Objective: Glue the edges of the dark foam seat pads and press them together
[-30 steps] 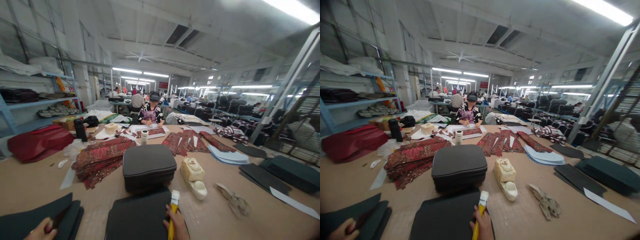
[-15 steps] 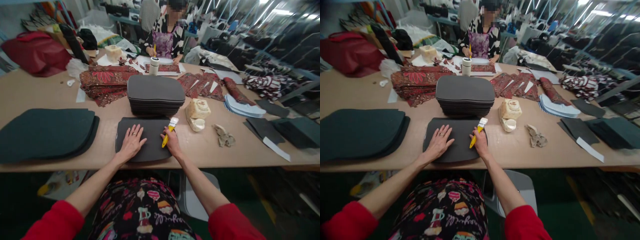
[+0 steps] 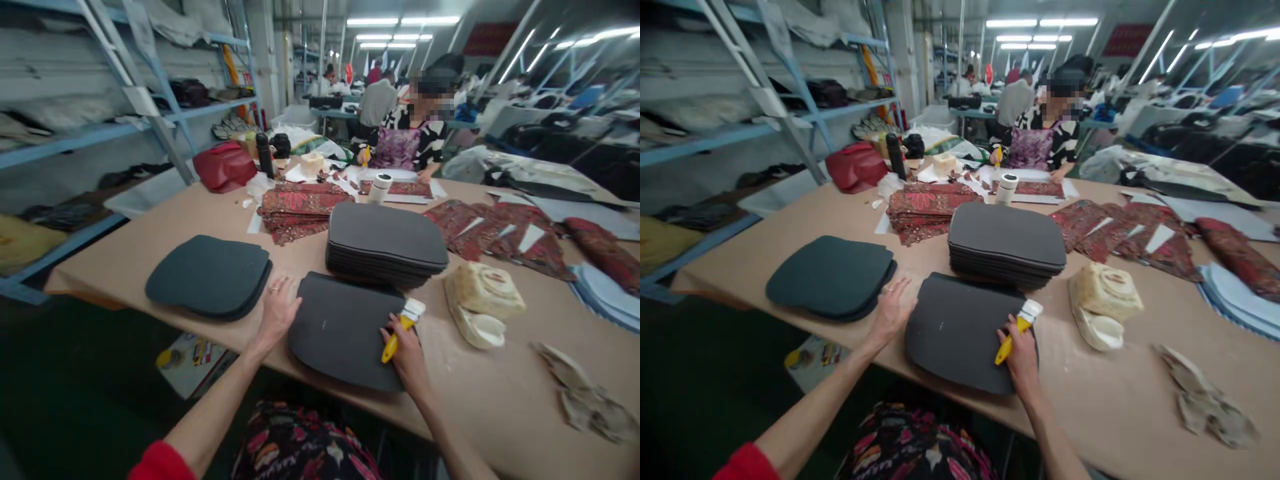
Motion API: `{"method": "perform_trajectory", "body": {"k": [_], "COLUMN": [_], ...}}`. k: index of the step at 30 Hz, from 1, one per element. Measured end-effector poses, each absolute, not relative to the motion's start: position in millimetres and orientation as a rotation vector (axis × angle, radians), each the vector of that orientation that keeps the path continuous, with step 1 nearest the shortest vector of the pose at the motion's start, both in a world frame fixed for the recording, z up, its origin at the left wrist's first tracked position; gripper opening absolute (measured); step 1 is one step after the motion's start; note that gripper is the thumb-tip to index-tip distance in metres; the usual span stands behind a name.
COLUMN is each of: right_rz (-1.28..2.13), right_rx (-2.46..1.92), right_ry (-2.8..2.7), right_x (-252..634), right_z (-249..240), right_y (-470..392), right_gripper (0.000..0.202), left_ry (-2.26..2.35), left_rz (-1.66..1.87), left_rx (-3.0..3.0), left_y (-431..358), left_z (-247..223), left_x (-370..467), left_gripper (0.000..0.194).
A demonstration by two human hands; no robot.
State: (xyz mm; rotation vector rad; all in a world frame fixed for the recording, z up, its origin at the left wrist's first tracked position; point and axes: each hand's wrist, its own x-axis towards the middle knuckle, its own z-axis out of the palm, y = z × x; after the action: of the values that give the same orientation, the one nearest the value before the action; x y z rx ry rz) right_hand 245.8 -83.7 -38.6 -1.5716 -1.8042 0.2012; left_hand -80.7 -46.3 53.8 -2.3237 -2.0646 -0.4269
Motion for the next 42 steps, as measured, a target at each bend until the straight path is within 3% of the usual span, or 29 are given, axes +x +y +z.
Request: {"method": "perform_trajectory", "body": {"k": [4,6,9,14,21,28,34,37,39,42], "right_rz": [0.19,0.21,0.243,0.321,0.34,1.09,1.049,0.943,0.923,0.948], "right_rx": [-1.617,-1.644,-1.685,-1.763,-1.741,-1.435,-1.545,-1.441,-1.39,-1.406], "right_ry": [-1.771,-1.75,-1.676,-1.53,-1.417,-1.39,-1.397,-1.466,-1.46,-1.374], "right_x": [248.6,246.9,240.4,227.6,154.6,-4.3,-39.6,-31.2,-17.5,19.5], "right_z": [-50.3,-50.2,-42.7,-20.1,34.2,114.6,115.1,117.7,128.6,150.4], "right_y": [-85.0,-85.5,-82.0,-78.4,-83.7,-42.7,2.2,0.3,-5.9,-21.7], "right_gripper": [0.046,0.044,0.045,0.047,0.033,0.026,0.02,0.016,0.014,0.01], "left_ry": [-2.228,-2.221,-2.174,-2.005,-2.03,-1.884,-1.71,-2.0,-2.463,-3.242], "left_rz": [-0.406,-0.382,-0.405,-0.51,-0.555,-0.877,-1.236,-1.481,-1.682,-2.503], "left_rx": [-2.061,-2.099,-2.217,-2.285,-2.405,-2.416,-2.446,-2.395,-2.556,-2.045], "left_y": [-46.8,-45.8,-37.5,-17.5,-7.5,-20.8,-37.3,-72.0,-97.9,-115.7], "left_z": [77.5,77.2,59.6,29.8,49.8,81.3,92.4,97.9,99.2,92.2], "left_x": [-159.9,-188.7,-221.9,-255.9,-264.1,-226.8,-173.8,-149.3,-134.3,-122.0], "left_gripper": [0.058,0.05,0.035,0.045,0.029,0.023,0.015,0.024,0.039,0.07]}}
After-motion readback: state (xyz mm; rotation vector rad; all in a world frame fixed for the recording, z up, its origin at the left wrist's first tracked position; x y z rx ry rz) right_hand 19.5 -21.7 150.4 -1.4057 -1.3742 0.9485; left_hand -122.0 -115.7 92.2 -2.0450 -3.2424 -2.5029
